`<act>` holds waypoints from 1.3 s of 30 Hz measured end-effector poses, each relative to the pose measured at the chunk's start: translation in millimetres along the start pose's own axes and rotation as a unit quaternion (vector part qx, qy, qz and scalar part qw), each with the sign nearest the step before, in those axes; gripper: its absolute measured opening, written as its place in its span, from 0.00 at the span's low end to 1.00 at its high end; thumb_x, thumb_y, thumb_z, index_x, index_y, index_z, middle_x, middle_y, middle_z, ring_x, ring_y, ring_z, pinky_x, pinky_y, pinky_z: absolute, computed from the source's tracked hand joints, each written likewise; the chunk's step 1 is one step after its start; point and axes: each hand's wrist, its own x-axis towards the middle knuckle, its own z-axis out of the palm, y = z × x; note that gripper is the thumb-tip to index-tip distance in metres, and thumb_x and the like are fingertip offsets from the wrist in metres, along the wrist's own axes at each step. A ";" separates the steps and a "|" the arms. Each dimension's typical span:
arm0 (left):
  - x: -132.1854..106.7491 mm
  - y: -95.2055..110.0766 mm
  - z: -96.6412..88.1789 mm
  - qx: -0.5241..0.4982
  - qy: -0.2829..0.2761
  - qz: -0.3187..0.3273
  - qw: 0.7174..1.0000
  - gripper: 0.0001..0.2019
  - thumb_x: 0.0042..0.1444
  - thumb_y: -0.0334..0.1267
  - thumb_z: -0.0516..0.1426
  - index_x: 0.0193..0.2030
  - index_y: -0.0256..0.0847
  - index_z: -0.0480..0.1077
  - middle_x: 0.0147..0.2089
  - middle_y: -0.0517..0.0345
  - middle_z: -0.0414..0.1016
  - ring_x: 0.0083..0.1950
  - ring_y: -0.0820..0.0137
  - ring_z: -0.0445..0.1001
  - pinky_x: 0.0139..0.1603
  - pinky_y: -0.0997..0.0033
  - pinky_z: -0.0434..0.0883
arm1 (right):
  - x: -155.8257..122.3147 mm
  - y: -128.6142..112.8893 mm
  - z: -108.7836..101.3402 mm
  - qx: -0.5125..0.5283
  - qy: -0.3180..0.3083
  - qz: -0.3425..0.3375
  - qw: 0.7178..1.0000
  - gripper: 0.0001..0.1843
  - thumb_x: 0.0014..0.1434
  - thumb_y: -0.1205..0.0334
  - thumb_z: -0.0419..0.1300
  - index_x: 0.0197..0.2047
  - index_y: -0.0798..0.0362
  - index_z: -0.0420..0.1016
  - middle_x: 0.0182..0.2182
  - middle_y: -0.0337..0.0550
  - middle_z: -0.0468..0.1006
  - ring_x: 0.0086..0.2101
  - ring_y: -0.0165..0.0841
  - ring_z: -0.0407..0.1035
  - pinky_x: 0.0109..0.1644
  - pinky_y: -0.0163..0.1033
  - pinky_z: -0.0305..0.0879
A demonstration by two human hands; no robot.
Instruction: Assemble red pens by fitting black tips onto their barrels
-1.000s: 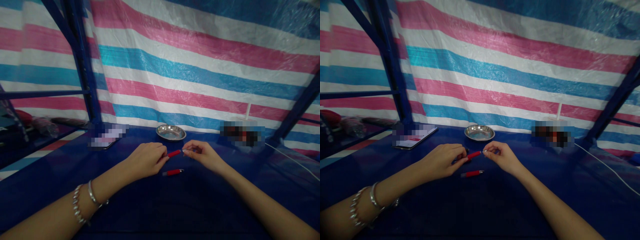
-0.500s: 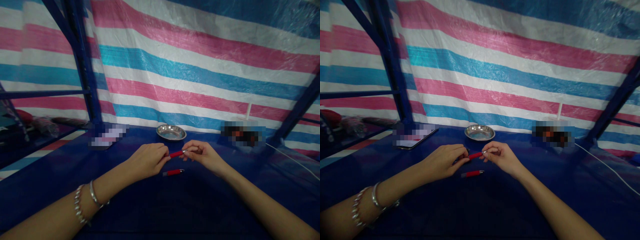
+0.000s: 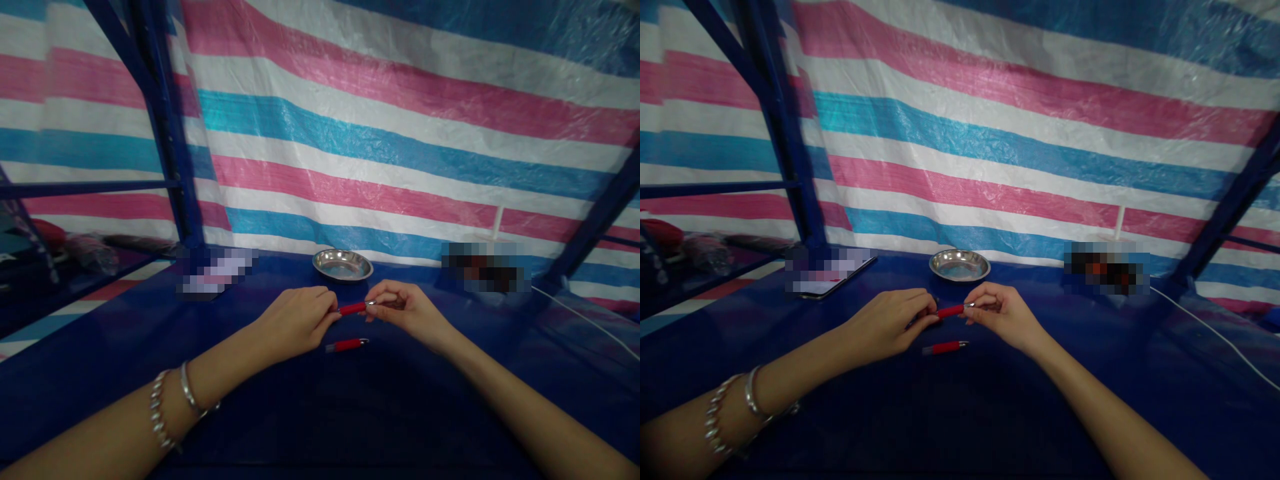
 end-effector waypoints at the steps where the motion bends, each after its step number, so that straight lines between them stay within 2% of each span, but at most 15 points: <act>1: 0.0 0.3 -0.2 0.001 -0.002 0.000 1.000 0.08 0.56 0.39 0.47 0.33 0.39 0.64 0.31 0.60 0.67 0.32 0.76 0.67 0.30 0.79 0.59 | 0.2 0.2 0.1 -0.002 0.000 0.000 1.000 0.08 0.47 0.66 0.59 0.31 0.58 0.65 0.23 0.38 0.73 0.25 0.25 0.68 0.32 0.32 0.63; 18: -0.7 1.3 1.7 -0.008 -0.006 -0.001 1.000 0.08 0.56 0.38 0.47 0.32 0.39 0.64 0.31 0.60 0.67 0.32 0.76 0.67 0.31 0.78 0.60 | 0.8 7.1 1.4 -0.041 0.004 -0.035 0.999 0.07 0.48 0.65 0.58 0.31 0.56 0.62 0.23 0.38 0.71 0.25 0.25 0.67 0.31 0.31 0.61; 26: -0.8 2.3 0.4 -0.010 -0.002 -0.001 1.000 0.08 0.55 0.38 0.47 0.33 0.39 0.64 0.31 0.60 0.67 0.32 0.76 0.67 0.31 0.78 0.60 | 0.3 4.7 0.7 -0.062 -0.005 -0.019 0.998 0.09 0.47 0.63 0.59 0.31 0.56 0.64 0.24 0.38 0.71 0.26 0.25 0.67 0.29 0.30 0.60; 32: -0.6 3.5 -0.1 -0.005 0.000 -0.001 1.000 0.08 0.55 0.38 0.47 0.32 0.38 0.64 0.31 0.60 0.67 0.31 0.76 0.67 0.30 0.78 0.60 | 1.4 5.8 1.6 -0.040 0.007 0.006 0.999 0.11 0.45 0.61 0.61 0.31 0.56 0.64 0.23 0.38 0.72 0.25 0.26 0.67 0.29 0.32 0.62; 39: -0.3 3.8 -1.2 -0.002 -0.008 0.001 1.000 0.08 0.55 0.38 0.47 0.32 0.38 0.64 0.31 0.60 0.68 0.32 0.76 0.67 0.30 0.78 0.60 | 2.1 7.3 -0.1 -0.029 -0.002 0.009 1.000 0.10 0.44 0.62 0.61 0.30 0.57 0.66 0.23 0.38 0.72 0.26 0.25 0.67 0.30 0.31 0.62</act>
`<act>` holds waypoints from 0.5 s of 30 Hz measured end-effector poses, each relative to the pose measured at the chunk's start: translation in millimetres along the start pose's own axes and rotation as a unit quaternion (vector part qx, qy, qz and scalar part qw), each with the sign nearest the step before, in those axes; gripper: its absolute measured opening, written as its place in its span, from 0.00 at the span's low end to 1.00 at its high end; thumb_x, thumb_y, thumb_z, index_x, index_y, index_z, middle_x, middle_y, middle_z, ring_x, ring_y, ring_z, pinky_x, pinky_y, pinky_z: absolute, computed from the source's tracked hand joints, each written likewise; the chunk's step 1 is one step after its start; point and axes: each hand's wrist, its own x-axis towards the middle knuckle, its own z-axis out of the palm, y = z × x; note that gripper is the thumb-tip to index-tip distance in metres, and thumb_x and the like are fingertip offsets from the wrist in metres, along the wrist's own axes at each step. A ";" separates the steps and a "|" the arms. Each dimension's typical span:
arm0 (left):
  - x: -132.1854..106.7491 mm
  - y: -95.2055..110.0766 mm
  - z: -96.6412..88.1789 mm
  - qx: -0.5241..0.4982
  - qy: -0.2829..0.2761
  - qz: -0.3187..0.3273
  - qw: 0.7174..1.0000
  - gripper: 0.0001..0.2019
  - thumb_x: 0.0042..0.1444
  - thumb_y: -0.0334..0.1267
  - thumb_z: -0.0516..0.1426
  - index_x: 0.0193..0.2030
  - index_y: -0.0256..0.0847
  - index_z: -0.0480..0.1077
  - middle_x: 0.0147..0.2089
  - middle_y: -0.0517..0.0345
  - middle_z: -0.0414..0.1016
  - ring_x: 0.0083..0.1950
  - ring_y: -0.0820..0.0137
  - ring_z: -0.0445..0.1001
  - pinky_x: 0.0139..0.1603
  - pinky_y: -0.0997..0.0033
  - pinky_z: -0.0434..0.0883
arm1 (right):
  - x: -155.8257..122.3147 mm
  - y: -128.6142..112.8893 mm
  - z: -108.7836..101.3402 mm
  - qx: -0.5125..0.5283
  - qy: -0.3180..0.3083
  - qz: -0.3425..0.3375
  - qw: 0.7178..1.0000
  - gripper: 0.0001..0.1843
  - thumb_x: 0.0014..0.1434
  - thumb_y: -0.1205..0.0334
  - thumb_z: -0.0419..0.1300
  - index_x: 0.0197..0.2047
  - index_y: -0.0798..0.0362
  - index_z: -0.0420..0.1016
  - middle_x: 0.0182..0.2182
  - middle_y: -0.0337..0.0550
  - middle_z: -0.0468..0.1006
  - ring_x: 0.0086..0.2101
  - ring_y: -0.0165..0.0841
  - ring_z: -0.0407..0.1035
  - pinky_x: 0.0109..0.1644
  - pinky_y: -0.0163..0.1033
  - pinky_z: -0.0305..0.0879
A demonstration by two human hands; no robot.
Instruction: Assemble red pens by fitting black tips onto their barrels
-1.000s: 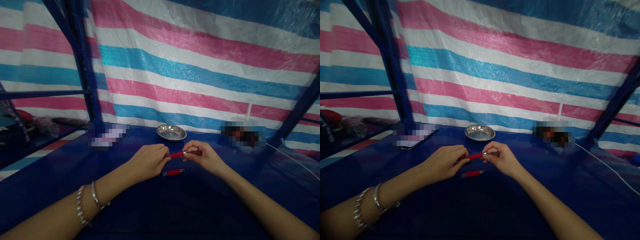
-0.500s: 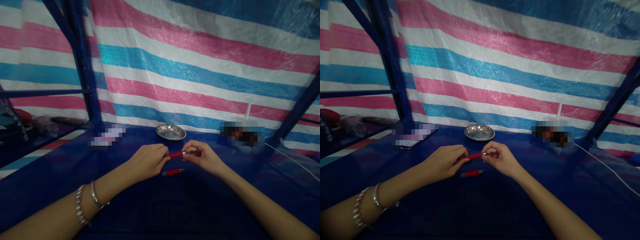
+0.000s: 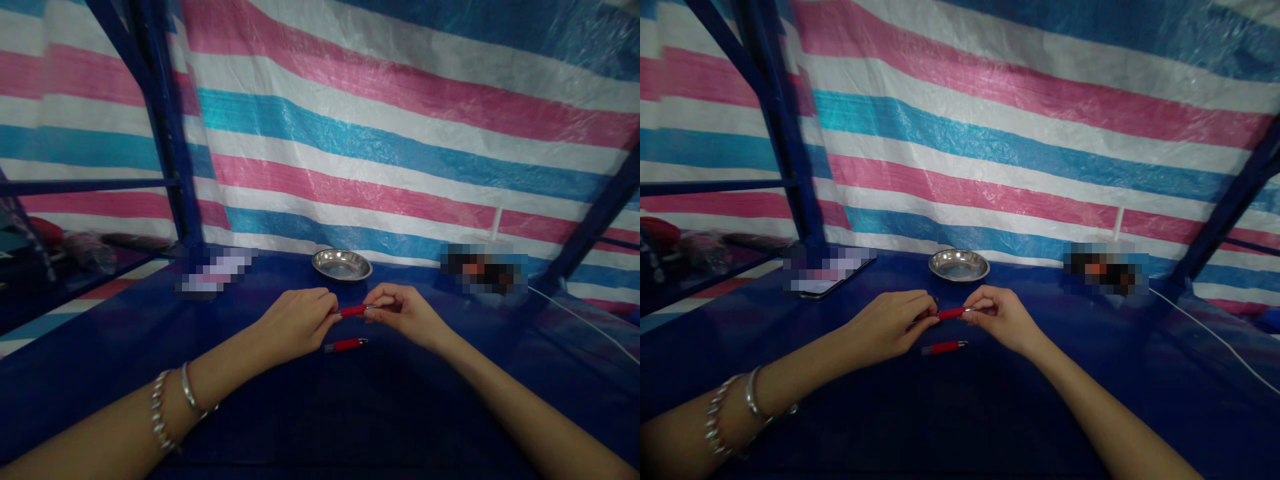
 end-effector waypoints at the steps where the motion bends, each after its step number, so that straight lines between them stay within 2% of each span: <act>1: 0.0 0.2 -0.3 0.000 0.000 -0.001 1.000 0.08 0.55 0.38 0.47 0.32 0.39 0.64 0.31 0.60 0.68 0.32 0.76 0.67 0.30 0.78 0.60 | 0.0 -0.3 -0.1 0.002 -0.001 -0.001 1.000 0.10 0.44 0.63 0.61 0.30 0.57 0.66 0.23 0.38 0.72 0.25 0.25 0.67 0.31 0.31 0.62; 9: -0.6 -0.2 -0.4 -0.008 0.005 0.000 1.000 0.08 0.55 0.38 0.47 0.33 0.38 0.64 0.32 0.59 0.67 0.33 0.75 0.68 0.31 0.78 0.62 | -1.1 -1.3 0.4 -0.011 0.013 -0.020 1.000 0.10 0.45 0.60 0.61 0.29 0.57 0.66 0.22 0.38 0.72 0.24 0.25 0.67 0.30 0.32 0.63; 15: -0.9 -1.3 1.3 -0.008 0.017 0.009 1.000 0.09 0.55 0.38 0.47 0.33 0.38 0.64 0.31 0.59 0.67 0.31 0.76 0.67 0.29 0.78 0.61 | -0.9 -0.3 0.4 -0.025 -0.001 -0.029 0.999 0.11 0.49 0.58 0.58 0.30 0.58 0.66 0.24 0.40 0.73 0.25 0.25 0.67 0.31 0.33 0.63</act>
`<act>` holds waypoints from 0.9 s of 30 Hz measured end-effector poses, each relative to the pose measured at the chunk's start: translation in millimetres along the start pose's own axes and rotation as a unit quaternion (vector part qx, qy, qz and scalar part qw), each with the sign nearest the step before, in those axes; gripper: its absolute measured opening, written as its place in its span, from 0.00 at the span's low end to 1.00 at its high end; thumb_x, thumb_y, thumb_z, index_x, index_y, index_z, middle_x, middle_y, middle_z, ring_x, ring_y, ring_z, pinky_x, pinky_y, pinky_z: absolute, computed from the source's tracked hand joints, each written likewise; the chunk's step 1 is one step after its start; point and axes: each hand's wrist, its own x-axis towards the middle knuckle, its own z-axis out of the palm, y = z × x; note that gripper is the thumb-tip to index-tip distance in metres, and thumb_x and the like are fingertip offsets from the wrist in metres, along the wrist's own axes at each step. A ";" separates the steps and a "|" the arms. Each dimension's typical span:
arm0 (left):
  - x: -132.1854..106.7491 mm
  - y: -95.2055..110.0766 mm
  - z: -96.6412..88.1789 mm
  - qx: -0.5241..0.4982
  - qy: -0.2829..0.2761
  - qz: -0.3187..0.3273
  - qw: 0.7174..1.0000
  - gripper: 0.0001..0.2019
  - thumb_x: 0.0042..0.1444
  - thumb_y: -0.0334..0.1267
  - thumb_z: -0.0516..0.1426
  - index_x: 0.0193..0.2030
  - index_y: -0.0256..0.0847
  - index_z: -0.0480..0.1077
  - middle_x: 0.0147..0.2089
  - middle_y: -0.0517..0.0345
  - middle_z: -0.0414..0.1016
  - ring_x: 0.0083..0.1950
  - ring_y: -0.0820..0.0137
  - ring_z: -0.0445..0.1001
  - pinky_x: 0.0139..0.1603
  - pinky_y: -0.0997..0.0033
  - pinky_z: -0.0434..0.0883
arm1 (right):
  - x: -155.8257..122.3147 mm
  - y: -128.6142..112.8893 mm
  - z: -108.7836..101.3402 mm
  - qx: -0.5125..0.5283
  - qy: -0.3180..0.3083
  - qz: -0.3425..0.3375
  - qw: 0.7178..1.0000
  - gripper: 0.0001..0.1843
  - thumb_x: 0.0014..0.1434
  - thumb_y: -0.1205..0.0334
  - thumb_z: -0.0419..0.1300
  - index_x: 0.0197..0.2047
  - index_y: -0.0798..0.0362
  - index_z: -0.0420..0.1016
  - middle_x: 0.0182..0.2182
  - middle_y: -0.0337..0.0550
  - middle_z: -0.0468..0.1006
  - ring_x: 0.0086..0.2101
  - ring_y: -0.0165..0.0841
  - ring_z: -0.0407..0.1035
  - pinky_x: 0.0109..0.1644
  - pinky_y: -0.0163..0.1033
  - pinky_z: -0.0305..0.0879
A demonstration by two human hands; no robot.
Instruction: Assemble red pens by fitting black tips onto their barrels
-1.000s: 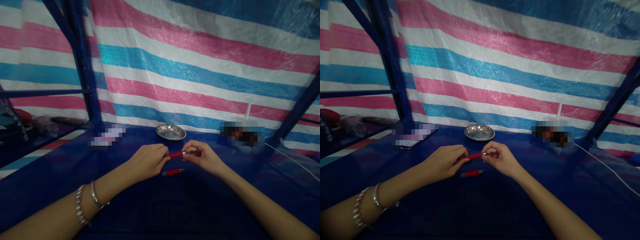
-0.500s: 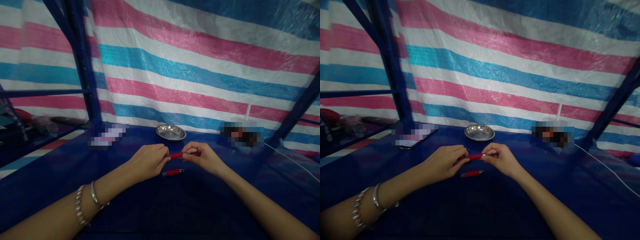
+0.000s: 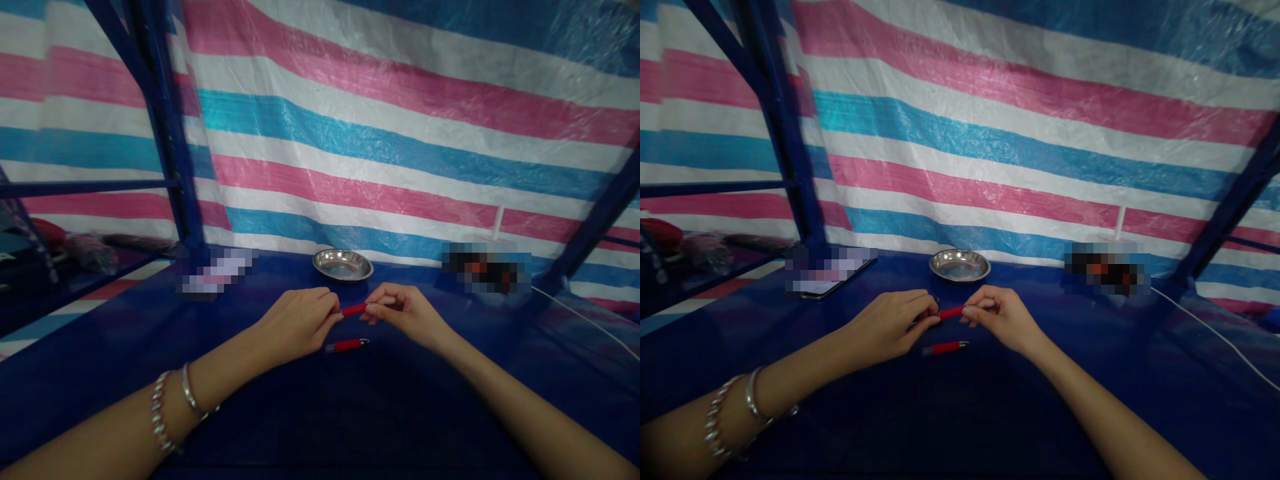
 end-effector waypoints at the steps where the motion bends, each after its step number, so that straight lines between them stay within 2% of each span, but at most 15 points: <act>1: 0.0 -0.1 0.3 -0.002 0.002 0.001 1.000 0.09 0.55 0.38 0.47 0.32 0.38 0.64 0.31 0.59 0.67 0.31 0.76 0.67 0.29 0.78 0.61 | 0.1 0.2 0.0 -0.006 -0.002 -0.001 1.000 0.11 0.49 0.57 0.57 0.30 0.58 0.66 0.24 0.41 0.73 0.25 0.25 0.67 0.31 0.33 0.63; 9: 0.5 -0.7 0.5 -0.001 0.002 -0.001 1.000 0.09 0.56 0.38 0.47 0.32 0.38 0.64 0.31 0.60 0.67 0.31 0.76 0.67 0.30 0.78 0.60 | -0.3 -3.2 -1.5 -0.105 -0.010 -0.015 0.994 0.19 0.55 0.51 0.49 0.25 0.58 0.67 0.23 0.43 0.72 0.23 0.25 0.65 0.28 0.31 0.60; 14: 1.0 -0.8 0.2 0.009 0.007 -0.009 1.000 0.09 0.56 0.38 0.47 0.32 0.38 0.64 0.31 0.60 0.67 0.31 0.76 0.66 0.29 0.78 0.59 | -0.7 -3.4 -0.9 -0.063 0.019 -0.013 0.998 0.14 0.53 0.54 0.54 0.37 0.57 0.64 0.25 0.41 0.72 0.25 0.26 0.66 0.30 0.31 0.62; 16: 0.9 -0.6 0.1 0.012 0.013 -0.011 1.000 0.09 0.56 0.38 0.47 0.32 0.38 0.64 0.31 0.60 0.67 0.30 0.77 0.66 0.29 0.78 0.58 | -0.5 -2.0 -0.6 -0.057 0.019 -0.010 0.998 0.14 0.51 0.56 0.55 0.38 0.56 0.63 0.25 0.40 0.73 0.25 0.26 0.66 0.29 0.31 0.62; 21: 0.6 -0.1 -0.7 0.015 0.014 -0.005 1.000 0.09 0.56 0.39 0.47 0.32 0.38 0.64 0.30 0.60 0.67 0.30 0.77 0.66 0.28 0.78 0.59 | 0.3 0.5 -2.0 -0.094 0.004 -0.017 0.995 0.11 0.52 0.56 0.55 0.33 0.56 0.66 0.26 0.42 0.73 0.27 0.27 0.66 0.31 0.32 0.61; 25: 1.0 -0.2 -1.0 0.017 0.001 -0.009 1.000 0.08 0.56 0.38 0.47 0.32 0.38 0.64 0.31 0.59 0.68 0.32 0.76 0.67 0.30 0.78 0.60 | 0.3 0.1 -3.7 -0.165 -0.003 -0.036 0.986 0.16 0.56 0.53 0.49 0.28 0.56 0.68 0.26 0.43 0.72 0.27 0.27 0.65 0.32 0.33 0.59; 27: 1.3 -0.5 -1.0 0.019 -0.003 -0.013 1.000 0.08 0.56 0.38 0.47 0.32 0.39 0.64 0.32 0.59 0.68 0.32 0.76 0.67 0.30 0.78 0.60 | 0.2 0.4 -3.9 -0.163 0.003 -0.036 0.986 0.16 0.55 0.52 0.49 0.30 0.56 0.68 0.27 0.42 0.72 0.28 0.27 0.64 0.32 0.32 0.59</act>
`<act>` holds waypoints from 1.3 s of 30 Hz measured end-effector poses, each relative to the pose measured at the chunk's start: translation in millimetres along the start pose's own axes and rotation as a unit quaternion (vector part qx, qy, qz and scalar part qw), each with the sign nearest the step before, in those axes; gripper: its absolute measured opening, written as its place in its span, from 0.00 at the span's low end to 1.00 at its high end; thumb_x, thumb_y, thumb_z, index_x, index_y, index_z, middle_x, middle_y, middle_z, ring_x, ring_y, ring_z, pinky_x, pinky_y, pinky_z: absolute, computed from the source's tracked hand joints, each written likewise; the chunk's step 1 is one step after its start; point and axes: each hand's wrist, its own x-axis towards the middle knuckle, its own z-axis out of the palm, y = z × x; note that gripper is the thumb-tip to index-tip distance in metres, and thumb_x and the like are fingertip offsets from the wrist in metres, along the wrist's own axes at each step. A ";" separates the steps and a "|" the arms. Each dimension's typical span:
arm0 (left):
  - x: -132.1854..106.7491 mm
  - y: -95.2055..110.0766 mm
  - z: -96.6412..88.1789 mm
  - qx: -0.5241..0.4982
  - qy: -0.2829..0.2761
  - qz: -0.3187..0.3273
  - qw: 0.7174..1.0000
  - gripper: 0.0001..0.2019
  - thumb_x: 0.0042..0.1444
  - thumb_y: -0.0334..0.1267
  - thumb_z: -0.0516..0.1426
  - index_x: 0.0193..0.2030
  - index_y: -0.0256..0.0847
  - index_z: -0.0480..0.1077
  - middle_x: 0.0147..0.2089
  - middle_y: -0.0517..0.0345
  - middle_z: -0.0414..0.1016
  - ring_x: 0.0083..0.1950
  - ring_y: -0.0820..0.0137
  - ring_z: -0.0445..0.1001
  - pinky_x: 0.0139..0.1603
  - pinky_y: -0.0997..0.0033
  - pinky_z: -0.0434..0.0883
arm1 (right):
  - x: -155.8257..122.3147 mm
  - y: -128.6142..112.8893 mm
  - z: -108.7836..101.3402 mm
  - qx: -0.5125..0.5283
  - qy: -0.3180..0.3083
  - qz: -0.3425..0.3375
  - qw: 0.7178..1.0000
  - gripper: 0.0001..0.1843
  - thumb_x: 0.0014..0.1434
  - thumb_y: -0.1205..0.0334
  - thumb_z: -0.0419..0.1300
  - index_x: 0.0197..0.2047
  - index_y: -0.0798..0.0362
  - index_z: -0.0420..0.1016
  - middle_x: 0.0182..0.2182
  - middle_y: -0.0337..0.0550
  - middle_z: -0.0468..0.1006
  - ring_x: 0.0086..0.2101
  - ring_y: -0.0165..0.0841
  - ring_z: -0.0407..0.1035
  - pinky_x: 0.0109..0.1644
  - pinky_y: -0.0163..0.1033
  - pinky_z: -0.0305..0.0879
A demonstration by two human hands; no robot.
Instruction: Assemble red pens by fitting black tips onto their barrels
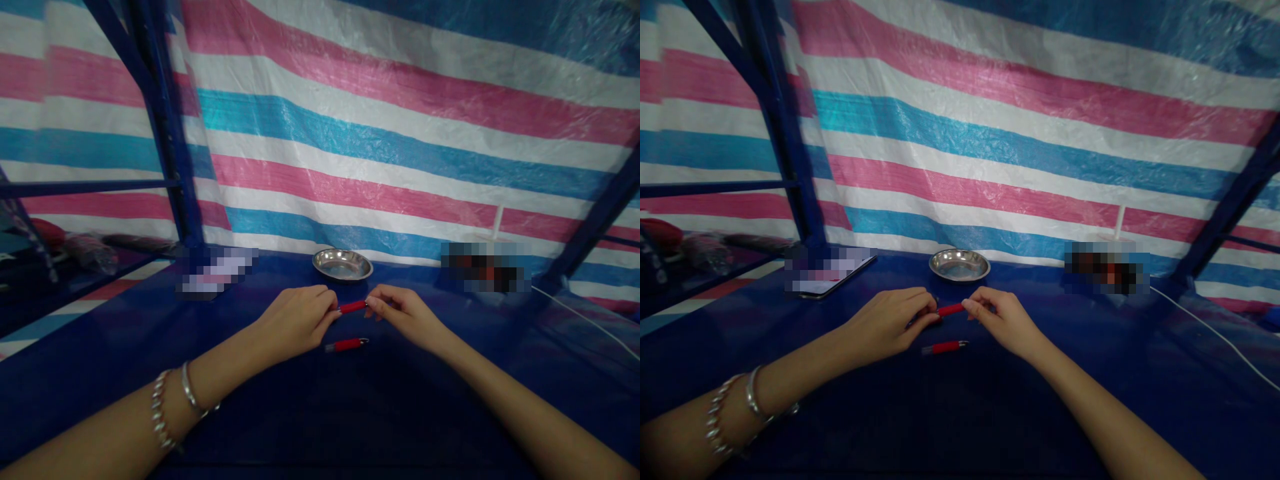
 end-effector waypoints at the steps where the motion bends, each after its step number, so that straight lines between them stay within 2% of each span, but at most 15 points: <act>1: 0.1 -0.1 0.0 0.001 -0.001 -0.002 1.000 0.08 0.56 0.39 0.47 0.33 0.39 0.64 0.32 0.60 0.68 0.32 0.76 0.67 0.30 0.78 0.60 | 0.0 0.3 0.1 0.010 0.005 0.002 1.000 0.15 0.55 0.52 0.51 0.33 0.56 0.67 0.28 0.42 0.71 0.28 0.27 0.64 0.31 0.32 0.59; 4: 0.2 -0.2 -0.2 0.001 0.002 -0.004 1.000 0.09 0.56 0.39 0.46 0.32 0.39 0.64 0.32 0.60 0.68 0.32 0.76 0.67 0.30 0.79 0.60 | -0.1 1.0 0.2 0.020 0.020 -0.006 1.000 0.13 0.53 0.55 0.54 0.38 0.54 0.65 0.29 0.40 0.70 0.28 0.27 0.63 0.30 0.31 0.58; 7: 0.0 0.1 -0.6 0.001 0.002 -0.003 1.000 0.09 0.56 0.39 0.46 0.32 0.38 0.64 0.32 0.60 0.68 0.32 0.76 0.67 0.30 0.79 0.59 | -0.5 -0.4 -0.2 -0.011 0.016 -0.020 1.000 0.09 0.54 0.57 0.53 0.34 0.55 0.66 0.27 0.39 0.69 0.27 0.26 0.62 0.30 0.30 0.56; 11: -0.1 0.2 -0.5 0.000 -0.001 0.000 1.000 0.09 0.56 0.39 0.47 0.32 0.38 0.64 0.32 0.59 0.68 0.32 0.76 0.67 0.30 0.79 0.59 | -1.8 -3.6 -0.5 -0.049 0.004 -0.016 0.999 0.15 0.57 0.55 0.48 0.28 0.56 0.67 0.24 0.40 0.68 0.26 0.26 0.60 0.30 0.31 0.54; 16: 0.2 -0.9 1.1 0.005 0.002 -0.002 1.000 0.09 0.56 0.39 0.46 0.33 0.39 0.64 0.32 0.60 0.68 0.32 0.76 0.67 0.29 0.79 0.59 | -1.7 -2.3 0.4 -0.028 0.016 -0.021 0.999 0.11 0.55 0.57 0.51 0.38 0.55 0.64 0.26 0.38 0.68 0.26 0.25 0.61 0.28 0.29 0.54; 19: 0.4 -0.6 1.3 0.008 -0.004 -0.004 1.000 0.09 0.56 0.39 0.46 0.32 0.39 0.64 0.32 0.60 0.68 0.33 0.76 0.67 0.30 0.79 0.60 | -0.9 -1.1 0.2 -0.055 0.006 -0.038 0.998 0.10 0.56 0.59 0.49 0.33 0.57 0.66 0.25 0.38 0.66 0.26 0.24 0.60 0.29 0.29 0.53; 22: 0.3 -0.1 0.9 0.009 -0.008 -0.003 1.000 0.08 0.56 0.39 0.46 0.33 0.39 0.64 0.32 0.59 0.68 0.33 0.75 0.67 0.30 0.79 0.60 | -1.2 -2.7 -0.1 -0.078 0.001 -0.033 0.996 0.14 0.58 0.58 0.47 0.28 0.57 0.66 0.23 0.38 0.65 0.25 0.24 0.58 0.29 0.30 0.53; 27: -0.2 -0.6 0.7 0.010 0.000 -0.006 1.000 0.09 0.56 0.39 0.46 0.33 0.39 0.63 0.32 0.60 0.67 0.33 0.76 0.67 0.30 0.79 0.60 | -2.4 -5.9 0.5 -0.051 0.023 -0.033 0.998 0.10 0.56 0.58 0.51 0.37 0.56 0.64 0.28 0.38 0.67 0.26 0.24 0.59 0.28 0.28 0.54; 31: 0.0 -0.6 0.8 0.013 -0.003 -0.002 1.000 0.09 0.56 0.39 0.46 0.33 0.39 0.63 0.32 0.60 0.67 0.33 0.76 0.67 0.30 0.79 0.60 | -1.6 -4.6 0.6 -0.073 0.017 -0.052 0.996 0.07 0.55 0.63 0.51 0.33 0.56 0.66 0.25 0.37 0.66 0.26 0.23 0.59 0.29 0.28 0.54; 39: 0.4 0.0 0.3 0.009 -0.016 -0.005 1.000 0.10 0.56 0.39 0.45 0.33 0.39 0.64 0.33 0.59 0.67 0.33 0.76 0.67 0.31 0.78 0.60 | -1.3 -5.1 0.8 -0.088 0.013 -0.051 0.995 0.07 0.56 0.64 0.50 0.32 0.57 0.66 0.25 0.37 0.66 0.26 0.24 0.59 0.29 0.28 0.53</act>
